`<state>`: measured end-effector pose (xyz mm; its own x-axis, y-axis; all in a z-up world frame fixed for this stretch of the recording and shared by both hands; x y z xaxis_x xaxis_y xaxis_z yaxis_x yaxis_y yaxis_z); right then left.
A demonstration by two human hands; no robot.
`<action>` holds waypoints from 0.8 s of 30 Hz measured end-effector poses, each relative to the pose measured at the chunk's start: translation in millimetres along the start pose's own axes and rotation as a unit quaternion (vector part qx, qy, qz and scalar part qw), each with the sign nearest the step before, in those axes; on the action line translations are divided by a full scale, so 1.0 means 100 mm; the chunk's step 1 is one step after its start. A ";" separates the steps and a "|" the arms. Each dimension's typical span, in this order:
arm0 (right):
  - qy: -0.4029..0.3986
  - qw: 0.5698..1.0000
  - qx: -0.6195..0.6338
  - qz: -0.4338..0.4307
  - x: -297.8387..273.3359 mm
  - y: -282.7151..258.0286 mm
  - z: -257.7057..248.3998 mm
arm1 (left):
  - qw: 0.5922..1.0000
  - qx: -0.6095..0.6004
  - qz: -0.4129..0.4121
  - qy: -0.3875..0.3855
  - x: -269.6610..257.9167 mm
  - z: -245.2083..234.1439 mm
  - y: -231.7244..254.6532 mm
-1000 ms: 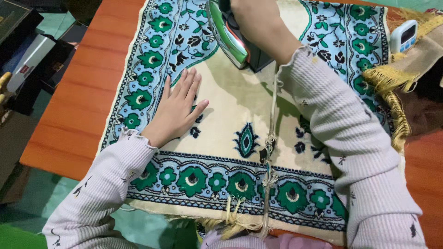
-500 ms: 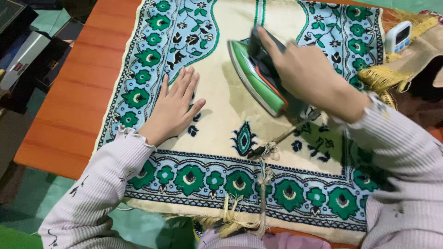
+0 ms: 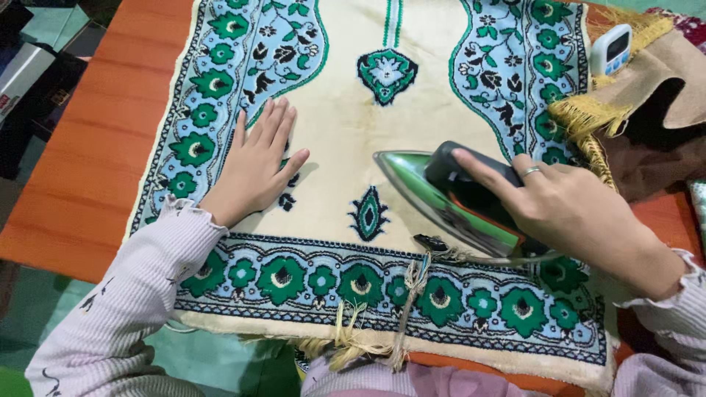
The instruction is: The person irons a dark green textile with an orange and gold central motif on a wooden table, then switches to a cream-colored textile with green and blue patterns. The person uses a green electric iron and smooths the surfaces with their hands while ironing.
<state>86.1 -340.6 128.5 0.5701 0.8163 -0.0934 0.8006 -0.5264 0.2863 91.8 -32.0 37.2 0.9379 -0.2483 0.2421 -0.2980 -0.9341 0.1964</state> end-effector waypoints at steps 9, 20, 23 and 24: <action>0.061 0.996 -0.016 -0.067 0.48 -0.24 -0.12 | 1.000 0.000 -0.004 -0.001 -0.02 0.01 -0.02; 0.140 0.987 -0.077 0.008 0.90 0.08 -0.21 | 1.000 0.006 0.003 0.004 -0.02 0.00 0.00; 0.139 0.986 -0.089 0.033 0.94 0.14 -0.23 | 1.000 0.015 0.005 -0.006 -0.02 -0.01 0.02; 0.127 0.987 -0.087 0.045 0.97 0.17 -0.21 | 1.000 0.015 0.006 -0.005 -0.02 -0.01 0.02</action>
<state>151.1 -264.9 144.6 0.5555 0.8129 0.1749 0.6921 -0.5686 0.4446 89.2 -33.0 37.9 0.9362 -0.2620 0.2345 -0.3039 -0.9383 0.1651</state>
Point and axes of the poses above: each hand's wrist, its own x-axis towards the middle knuckle, its own z-axis out of the palm, y = z × x, the point moved 10 cm from there along x, towards the middle knuckle, and after that the axes turned 2 degrees about y, right-handed, at the moved point
